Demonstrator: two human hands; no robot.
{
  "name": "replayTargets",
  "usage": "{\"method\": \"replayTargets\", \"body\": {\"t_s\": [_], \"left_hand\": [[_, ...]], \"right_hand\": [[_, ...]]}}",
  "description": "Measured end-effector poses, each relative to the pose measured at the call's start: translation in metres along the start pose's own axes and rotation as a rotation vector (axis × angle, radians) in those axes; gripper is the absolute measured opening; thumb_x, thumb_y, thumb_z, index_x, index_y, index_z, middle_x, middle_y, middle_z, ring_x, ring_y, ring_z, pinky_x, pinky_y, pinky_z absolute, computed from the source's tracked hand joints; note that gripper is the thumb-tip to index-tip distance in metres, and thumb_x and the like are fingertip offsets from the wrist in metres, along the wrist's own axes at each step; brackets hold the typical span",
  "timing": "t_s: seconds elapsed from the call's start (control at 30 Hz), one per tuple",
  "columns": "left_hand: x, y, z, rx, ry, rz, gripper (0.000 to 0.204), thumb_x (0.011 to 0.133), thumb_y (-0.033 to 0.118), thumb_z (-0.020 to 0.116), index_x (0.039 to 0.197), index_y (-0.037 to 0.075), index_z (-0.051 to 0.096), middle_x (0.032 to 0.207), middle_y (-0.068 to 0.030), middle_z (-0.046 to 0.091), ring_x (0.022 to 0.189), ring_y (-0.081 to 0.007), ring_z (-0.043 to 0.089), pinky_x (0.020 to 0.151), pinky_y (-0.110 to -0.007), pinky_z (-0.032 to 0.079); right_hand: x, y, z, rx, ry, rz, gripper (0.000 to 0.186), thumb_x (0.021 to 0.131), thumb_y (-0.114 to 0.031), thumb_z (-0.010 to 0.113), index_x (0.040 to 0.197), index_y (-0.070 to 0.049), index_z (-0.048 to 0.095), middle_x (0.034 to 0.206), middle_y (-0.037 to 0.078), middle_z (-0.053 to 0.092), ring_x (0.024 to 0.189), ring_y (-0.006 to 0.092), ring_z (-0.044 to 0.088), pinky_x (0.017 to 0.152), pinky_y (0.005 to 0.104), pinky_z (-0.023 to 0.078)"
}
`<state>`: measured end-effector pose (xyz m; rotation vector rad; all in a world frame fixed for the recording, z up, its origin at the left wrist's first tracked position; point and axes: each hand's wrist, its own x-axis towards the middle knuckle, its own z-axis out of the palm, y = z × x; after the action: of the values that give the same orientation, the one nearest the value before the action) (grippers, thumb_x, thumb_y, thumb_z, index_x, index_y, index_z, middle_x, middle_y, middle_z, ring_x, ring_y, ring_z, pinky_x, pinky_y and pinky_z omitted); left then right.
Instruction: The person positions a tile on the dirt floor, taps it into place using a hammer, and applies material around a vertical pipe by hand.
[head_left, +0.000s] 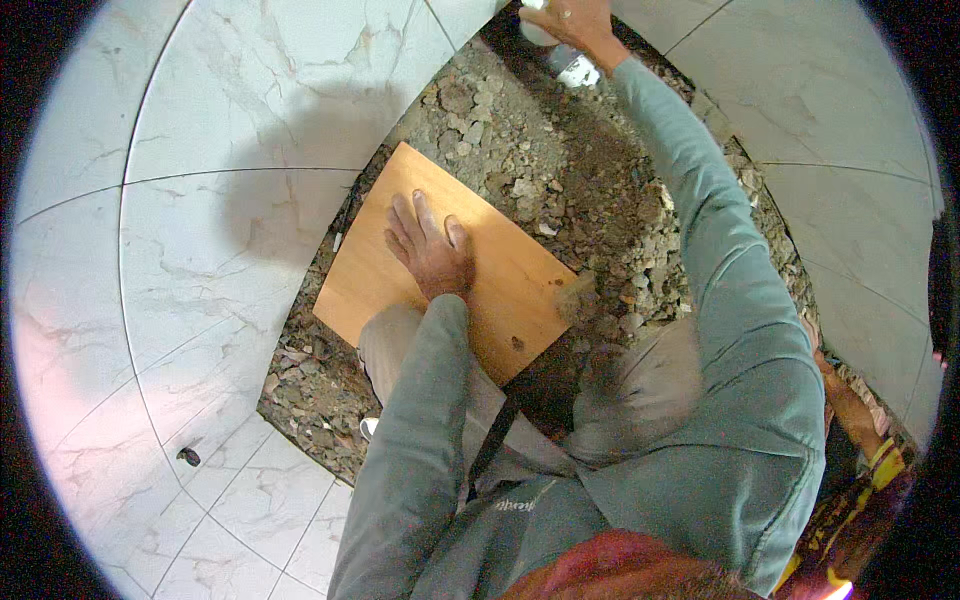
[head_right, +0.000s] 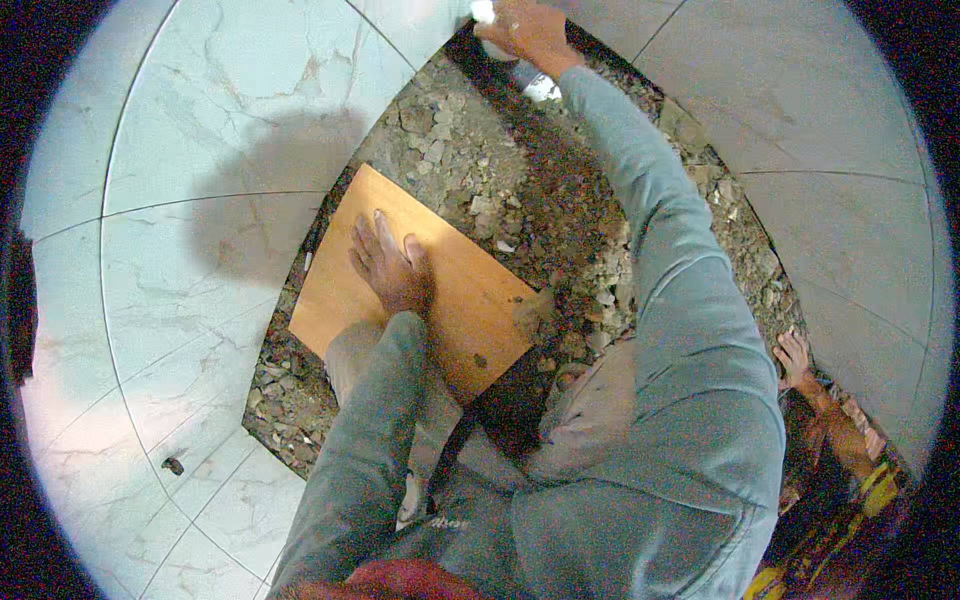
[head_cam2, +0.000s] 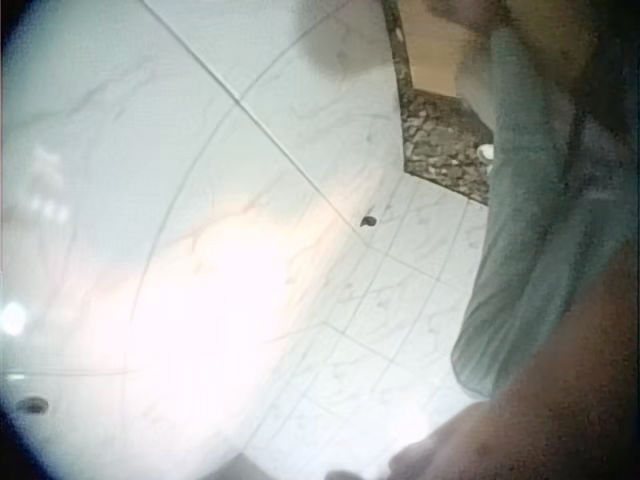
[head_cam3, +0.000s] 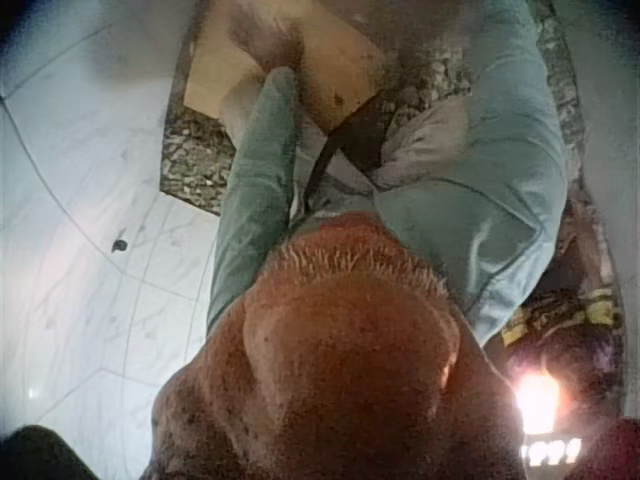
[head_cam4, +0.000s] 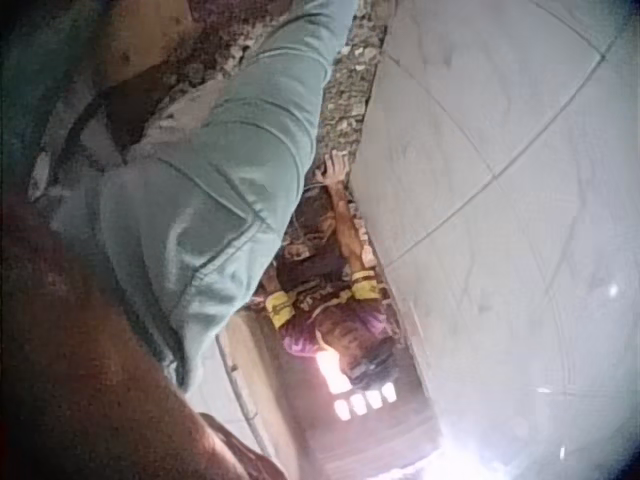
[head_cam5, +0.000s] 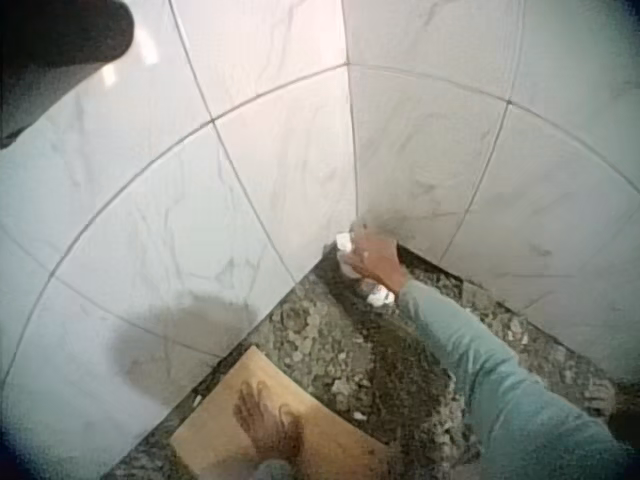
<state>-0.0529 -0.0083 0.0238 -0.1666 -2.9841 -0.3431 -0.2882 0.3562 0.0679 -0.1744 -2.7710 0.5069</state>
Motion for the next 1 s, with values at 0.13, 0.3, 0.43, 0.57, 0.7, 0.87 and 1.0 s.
{"method": "replayTargets", "body": {"t_s": [0.13, 0.3, 0.43, 0.57, 0.7, 0.87, 1.0], "left_hand": [[0.000, 0.000, 0.000, 0.000, 0.007, 0.030, 0.065, 0.096, 0.030, 0.056, 0.155, 0.006, 0.041, 0.166, -0.0218, 0.029, 0.154, -0.0419, 0.023, 0.124, -0.059, 0.018], [-0.003, 0.002, -0.001, -0.022, 0.001, -0.007, 0.065, 0.097, 0.030, 0.054, 0.155, 0.006, 0.040, 0.165, -0.0224, 0.030, 0.154, -0.0426, 0.024, 0.124, -0.060, 0.018], [-0.003, 0.003, -0.003, 0.021, 0.018, 0.015, 0.064, 0.098, 0.031, 0.053, 0.155, 0.006, 0.040, 0.165, -0.0225, 0.029, 0.153, -0.0428, 0.024, 0.124, -0.060, 0.018], [-0.001, 0.002, -0.004, -0.006, 0.064, 0.062, 0.063, 0.098, 0.031, 0.053, 0.154, 0.005, 0.041, 0.165, -0.0221, 0.030, 0.153, -0.0426, 0.026, 0.123, -0.061, 0.019], [0.001, 0.001, -0.003, 0.005, 0.024, 0.011, 0.062, 0.098, 0.031, 0.053, 0.154, 0.006, 0.042, 0.165, -0.0221, 0.029, 0.153, -0.0424, 0.025, 0.123, -0.060, 0.019], [-0.002, -0.001, 0.000, 0.027, 0.045, 0.037, 0.062, 0.099, 0.032, 0.053, 0.154, 0.007, 0.043, 0.167, -0.0213, 0.027, 0.153, -0.0424, 0.025, 0.123, -0.061, 0.019], [-0.002, -0.003, 0.002, -0.003, 0.035, 0.028, 0.062, 0.100, 0.033, 0.052, 0.155, 0.007, 0.042, 0.165, -0.0230, 0.029, 0.153, -0.0429, 0.025, 0.122, -0.062, 0.020]], "right_hand": [[0.004, 0.001, -0.001, -0.005, -0.043, 0.043, 0.053, 0.087, -0.042, 0.075, 0.118, -0.002, 0.060, 0.113, 0.023, 0.063, 0.092, 0.0431, 0.067, 0.073, 0.0537, 0.054], [0.000, -0.003, -0.005, -0.013, 0.041, -0.074, 0.046, 0.083, -0.041, 0.077, 0.099, 0.000, 0.062, 0.082, 0.022, 0.065, 0.078, 0.0387, 0.066, 0.066, 0.0519, 0.050], [0.001, -0.009, -0.006, -0.063, 0.055, -0.100, 0.047, 0.082, -0.043, 0.077, 0.091, -0.001, 0.058, 0.083, 0.022, 0.064, 0.074, 0.0368, 0.065, 0.060, 0.0497, 0.048], [0.004, -0.004, 0.001, -0.082, 0.208, -0.174, 0.047, 0.081, -0.043, 0.077, 0.088, -0.003, 0.054, 0.075, 0.022, 0.061, 0.068, 0.0389, 0.063, 0.059, 0.0502, 0.048], [0.004, 0.000, 0.007, -0.057, 0.156, -0.215, 0.042, 0.081, -0.042, 0.076, 0.092, -0.005, 0.058, 0.082, 0.022, 0.064, 0.074, 0.0412, 0.065, 0.061, 0.0516, 0.049], [0.004, -0.006, 0.003, -0.048, 0.096, -0.033, 0.040, 0.082, -0.040, 0.076, 0.093, -0.004, 0.060, 0.083, 0.023, 0.067, 0.077, 0.0430, 0.067, 0.065, 0.0540, 0.052], [0.004, -0.011, 0.002, -0.109, 0.041, -0.105, 0.044, 0.078, -0.042, 0.078, 0.093, -0.004, 0.061, 0.082, 0.021, 0.067, 0.079, 0.0419, 0.069, 0.065, 0.0534, 0.052]]}}
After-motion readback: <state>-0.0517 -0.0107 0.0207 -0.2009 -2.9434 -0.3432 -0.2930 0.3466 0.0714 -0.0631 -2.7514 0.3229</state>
